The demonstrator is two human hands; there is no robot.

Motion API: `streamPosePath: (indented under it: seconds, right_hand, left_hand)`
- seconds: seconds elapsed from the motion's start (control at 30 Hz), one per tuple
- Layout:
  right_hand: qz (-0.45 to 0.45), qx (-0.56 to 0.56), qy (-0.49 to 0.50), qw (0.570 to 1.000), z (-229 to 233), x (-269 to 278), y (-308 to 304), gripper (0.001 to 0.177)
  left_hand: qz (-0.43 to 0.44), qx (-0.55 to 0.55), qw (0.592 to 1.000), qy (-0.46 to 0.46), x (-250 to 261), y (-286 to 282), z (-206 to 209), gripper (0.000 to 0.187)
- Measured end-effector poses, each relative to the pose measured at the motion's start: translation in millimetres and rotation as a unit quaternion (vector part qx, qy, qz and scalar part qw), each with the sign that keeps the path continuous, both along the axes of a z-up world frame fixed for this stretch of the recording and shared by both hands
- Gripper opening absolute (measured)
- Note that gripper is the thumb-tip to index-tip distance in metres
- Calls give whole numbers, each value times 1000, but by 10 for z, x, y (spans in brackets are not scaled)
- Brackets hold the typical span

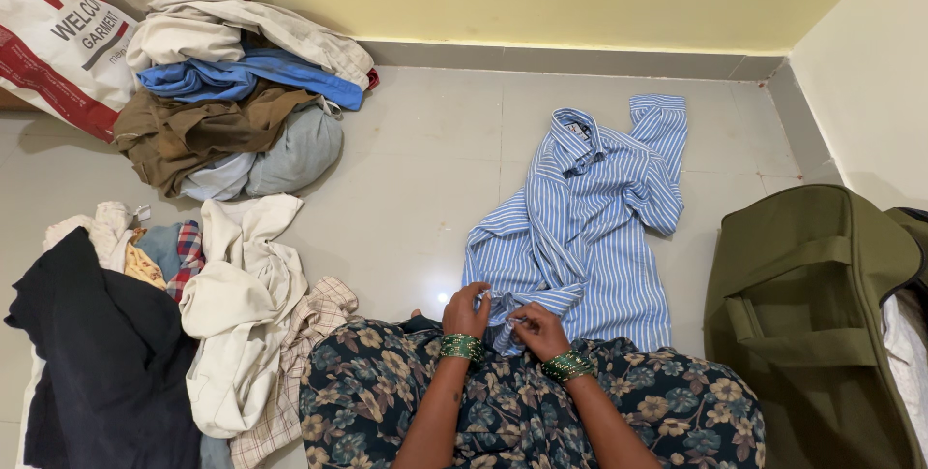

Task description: The person folds a striped shirt by hand on the floor, smoothing the fabric and aligning the sleeves.

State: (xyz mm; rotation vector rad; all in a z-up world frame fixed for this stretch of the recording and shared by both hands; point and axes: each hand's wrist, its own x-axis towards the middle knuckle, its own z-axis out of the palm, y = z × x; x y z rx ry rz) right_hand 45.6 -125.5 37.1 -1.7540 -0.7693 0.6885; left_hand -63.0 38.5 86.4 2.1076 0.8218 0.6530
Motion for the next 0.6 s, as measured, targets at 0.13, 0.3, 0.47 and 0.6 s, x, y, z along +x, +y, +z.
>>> streamPosePath:
  seconds: [0.13, 0.3, 0.47, 0.6]
  right_hand:
    - [-45, -11, 82, 996, 32, -5, 5, 20]
    - [-36, 63, -80, 994, 92, -8, 12, 29]
    - [-73, 33, -93, 992, 11, 12, -6, 25]
    - [-87, 7, -33, 996, -4, 13, -19, 21]
  left_hand:
    - [-8, -5, 1000, 19, -4, -34, 30, 16]
    - [-13, -14, 1000, 4, -4, -42, 68, 14]
    - [-10, -25, 1000, 7, -10, -48, 131, 13]
    - [-17, -36, 999, 16, -7, -46, 140, 13]
